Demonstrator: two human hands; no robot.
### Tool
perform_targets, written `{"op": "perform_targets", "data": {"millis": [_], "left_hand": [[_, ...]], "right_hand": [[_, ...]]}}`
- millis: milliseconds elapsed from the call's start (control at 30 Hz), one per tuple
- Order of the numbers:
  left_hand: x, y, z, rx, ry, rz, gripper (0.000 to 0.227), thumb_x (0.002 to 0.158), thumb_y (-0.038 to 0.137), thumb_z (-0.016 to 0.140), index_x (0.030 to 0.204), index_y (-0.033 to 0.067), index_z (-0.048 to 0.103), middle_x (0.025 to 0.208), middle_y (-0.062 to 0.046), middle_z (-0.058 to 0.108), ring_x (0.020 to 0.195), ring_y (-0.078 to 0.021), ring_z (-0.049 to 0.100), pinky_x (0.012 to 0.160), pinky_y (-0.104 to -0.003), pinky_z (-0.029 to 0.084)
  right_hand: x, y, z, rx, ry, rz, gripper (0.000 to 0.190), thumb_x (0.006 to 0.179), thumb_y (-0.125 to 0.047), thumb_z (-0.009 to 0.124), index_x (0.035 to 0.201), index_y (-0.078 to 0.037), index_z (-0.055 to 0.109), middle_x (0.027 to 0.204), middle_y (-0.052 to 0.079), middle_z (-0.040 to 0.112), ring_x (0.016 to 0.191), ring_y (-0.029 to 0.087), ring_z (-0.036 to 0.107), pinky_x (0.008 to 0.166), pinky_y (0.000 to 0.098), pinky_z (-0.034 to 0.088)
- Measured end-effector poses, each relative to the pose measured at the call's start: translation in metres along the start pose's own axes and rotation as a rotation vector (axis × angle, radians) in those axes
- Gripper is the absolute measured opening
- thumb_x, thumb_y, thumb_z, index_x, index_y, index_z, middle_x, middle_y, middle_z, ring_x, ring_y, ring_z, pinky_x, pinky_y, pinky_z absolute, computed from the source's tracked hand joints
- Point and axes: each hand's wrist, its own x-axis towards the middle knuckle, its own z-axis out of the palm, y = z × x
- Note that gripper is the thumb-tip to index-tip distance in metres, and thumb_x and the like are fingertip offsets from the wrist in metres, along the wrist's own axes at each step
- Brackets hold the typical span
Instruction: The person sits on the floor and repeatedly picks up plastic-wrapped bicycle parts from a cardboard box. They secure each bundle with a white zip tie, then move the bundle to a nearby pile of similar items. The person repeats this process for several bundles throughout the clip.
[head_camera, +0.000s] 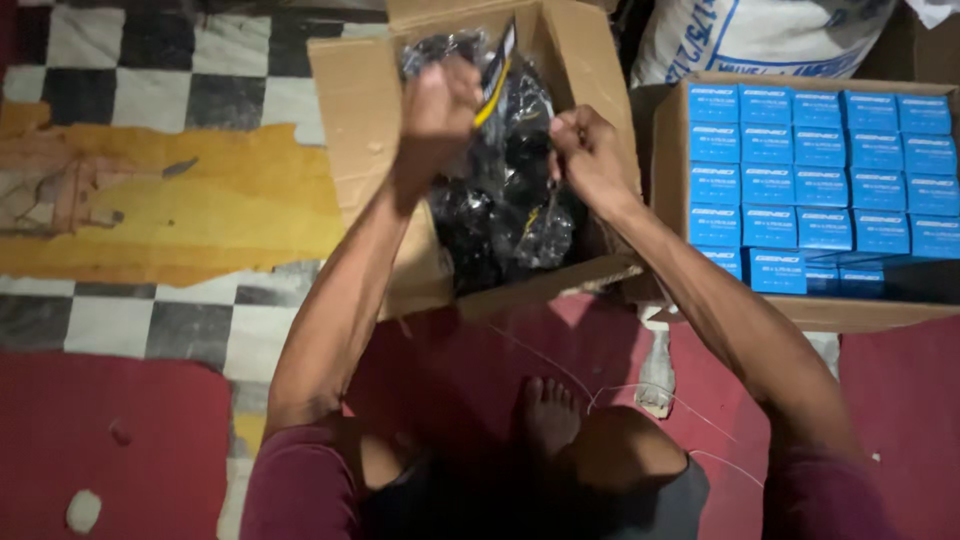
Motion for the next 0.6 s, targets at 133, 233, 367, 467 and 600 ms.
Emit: {"op": "perform_targets", "data": {"millis": [133,233,367,467,600], "left_hand": [[-0.055,0.004,-0.003,0.495,-0.085,-0.564,0.017,0.091,0.017,0.063,0.085,0.0046,0.072,0.088,-0.006,0.066,0.068,-0.0162,0.064,0.060,-0.034,0.051],[-0.064,-0.002,0.002,0.352,-0.130,-0.826,0.013,0.085,0.012,0.069,0.095,0.0069,0.077,0.081,-0.008,0.074,0.068,-0.0153,0.065,0.061,-0.033,0.050],[-0.073,-0.024,0.004,-0.060,-0.102,-0.808,0.014,0.089,0.005,0.066,0.098,0.0016,0.076,0.085,-0.009,0.074,0.074,-0.0166,0.065,0.067,-0.032,0.051],[-0.079,-0.037,0.004,-0.178,-0.143,-0.765,0.012,0.094,0.005,0.065,0.097,-0.0022,0.074,0.088,-0.009,0.072,0.081,-0.0171,0.064,0.075,-0.033,0.050],[-0.089,-0.048,0.011,-0.353,-0.147,-0.855,0.014,0.095,0.009,0.064,0.102,-0.0015,0.072,0.093,-0.008,0.071,0.089,-0.0179,0.064,0.084,-0.033,0.049]], "right_hand": [[0.011,0.020,0.032,0.017,-0.035,0.085,0.003,0.101,-0.006,0.056,0.103,-0.004,0.057,0.072,0.001,0.060,0.057,0.010,0.058,0.049,0.0277,0.045],[0.016,0.035,0.047,-0.001,-0.138,0.084,0.006,0.098,-0.002,0.054,0.103,-0.006,0.055,0.073,0.001,0.062,0.056,0.011,0.059,0.047,0.0292,0.045],[0.012,0.051,0.049,-0.137,-0.292,0.105,0.026,0.111,-0.003,0.056,0.086,0.007,0.057,0.072,0.012,0.063,0.058,0.018,0.053,0.050,0.0340,0.040],[-0.002,0.057,0.049,-0.069,-0.264,0.120,0.013,0.102,-0.002,0.050,0.090,-0.001,0.055,0.071,0.009,0.063,0.055,0.015,0.057,0.046,0.0312,0.044],[-0.017,0.065,0.051,0.188,-0.207,0.080,0.010,0.103,-0.006,0.051,0.093,-0.006,0.051,0.071,0.004,0.061,0.058,0.012,0.060,0.048,0.0270,0.046]]}}
